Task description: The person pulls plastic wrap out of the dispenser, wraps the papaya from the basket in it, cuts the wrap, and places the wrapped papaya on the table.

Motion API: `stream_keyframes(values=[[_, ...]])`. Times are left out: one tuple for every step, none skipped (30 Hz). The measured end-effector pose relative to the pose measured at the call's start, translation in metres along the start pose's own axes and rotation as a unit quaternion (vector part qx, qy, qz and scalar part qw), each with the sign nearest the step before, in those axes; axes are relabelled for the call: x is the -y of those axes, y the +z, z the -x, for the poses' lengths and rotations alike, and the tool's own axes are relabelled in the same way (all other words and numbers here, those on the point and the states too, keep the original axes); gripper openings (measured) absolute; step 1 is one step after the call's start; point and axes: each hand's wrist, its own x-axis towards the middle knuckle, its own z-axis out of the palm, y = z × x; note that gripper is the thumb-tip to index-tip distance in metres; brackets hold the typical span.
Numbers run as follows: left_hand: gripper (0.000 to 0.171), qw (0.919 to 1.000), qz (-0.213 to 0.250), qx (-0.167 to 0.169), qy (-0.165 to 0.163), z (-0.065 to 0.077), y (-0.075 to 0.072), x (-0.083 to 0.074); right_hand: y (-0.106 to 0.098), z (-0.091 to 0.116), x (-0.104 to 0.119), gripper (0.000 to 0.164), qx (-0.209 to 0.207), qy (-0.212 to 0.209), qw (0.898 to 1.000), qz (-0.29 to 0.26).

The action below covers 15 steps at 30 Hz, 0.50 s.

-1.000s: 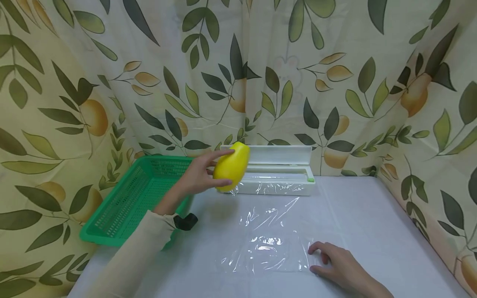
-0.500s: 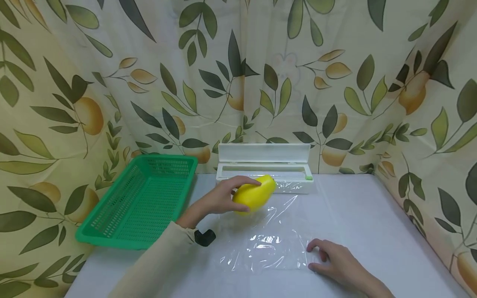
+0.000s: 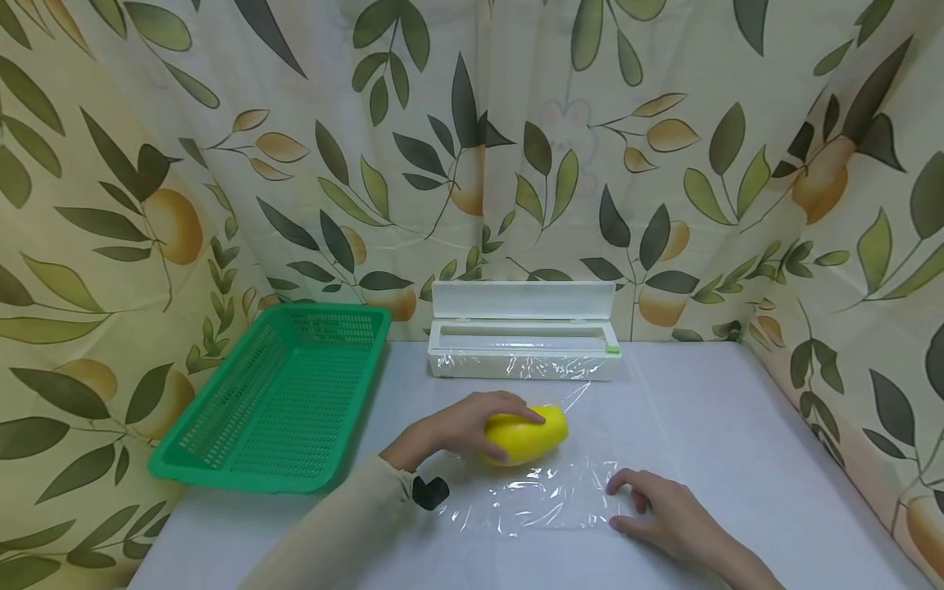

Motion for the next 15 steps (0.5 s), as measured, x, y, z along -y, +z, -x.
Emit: stream_keyframes(values=[[0.068,1.0000,0.000,0.005,-0.001,-0.0011,0.0017,0.0004,0.0003,0.0001,0.0004,0.040,0.000,0.005,1.000,0.000],[0.068,1.0000,0.000,0.008,-0.002,-0.0019,0.0029,0.0005,0.0006,0.0002,0.0008,0.040,0.000,0.009,1.000,-0.001],[0.068,0.9999,0.000,0.011,-0.004,-0.0024,0.0039,0.0002,0.0008,0.0004,0.0011,0.040,-0.001,0.013,1.000,-0.002],[0.067,0.9999,0.000,0.013,-0.004,-0.0029,0.0047,0.0001,0.0011,0.0006,0.0014,0.040,-0.002,0.016,1.000,-0.003],[0.067,0.9999,-0.001,0.014,-0.006,-0.0034,0.0054,0.0002,0.0014,0.0008,0.0017,0.040,-0.003,0.019,1.000,-0.001],[0.067,0.9999,-0.004,0.016,-0.007,-0.0039,0.0062,0.0007,0.0017,0.0008,0.0020,0.039,-0.004,0.022,1.000,0.000],[0.066,0.9998,-0.006,0.017,-0.008,-0.0043,0.0068,0.0008,0.0017,0.0008,0.0020,0.040,-0.004,0.021,1.000,-0.001],[0.066,0.9998,-0.008,0.018,-0.010,-0.0047,0.0075,0.0012,0.0018,0.0007,0.0019,0.040,-0.004,0.021,1.000,-0.001],[0.066,0.9997,-0.011,0.019,-0.012,-0.0053,0.0082,0.0019,0.0019,0.0007,0.0019,0.040,-0.004,0.021,1.000,0.000],[0.066,0.9996,-0.013,0.021,-0.014,-0.0058,0.0089,0.0026,0.0020,0.0007,0.0020,0.039,-0.004,0.022,1.000,0.001],[0.066,0.9995,-0.017,0.023,-0.017,-0.0063,0.0096,0.0034,0.0020,0.0007,0.0021,0.039,-0.003,0.024,1.000,0.001],[0.067,0.9993,-0.020,0.026,-0.019,-0.0068,0.0101,0.0040,0.0020,0.0007,0.0024,0.039,-0.002,0.027,1.000,0.000],[0.067,0.9991,-0.022,0.029,-0.019,-0.0075,0.0105,0.0045,0.0019,0.0008,0.0027,0.039,0.000,0.030,1.000,0.000],[0.067,0.9990,-0.023,0.033,-0.020,-0.0082,0.0107,0.0050,0.0017,0.0008,0.0028,0.039,0.001,0.033,0.999,-0.001],[0.067,0.9988,-0.025,0.037,-0.019,-0.0090,0.0108,0.0055,0.0014,0.0009,0.0032,0.039,0.002,0.037,0.999,-0.002]])
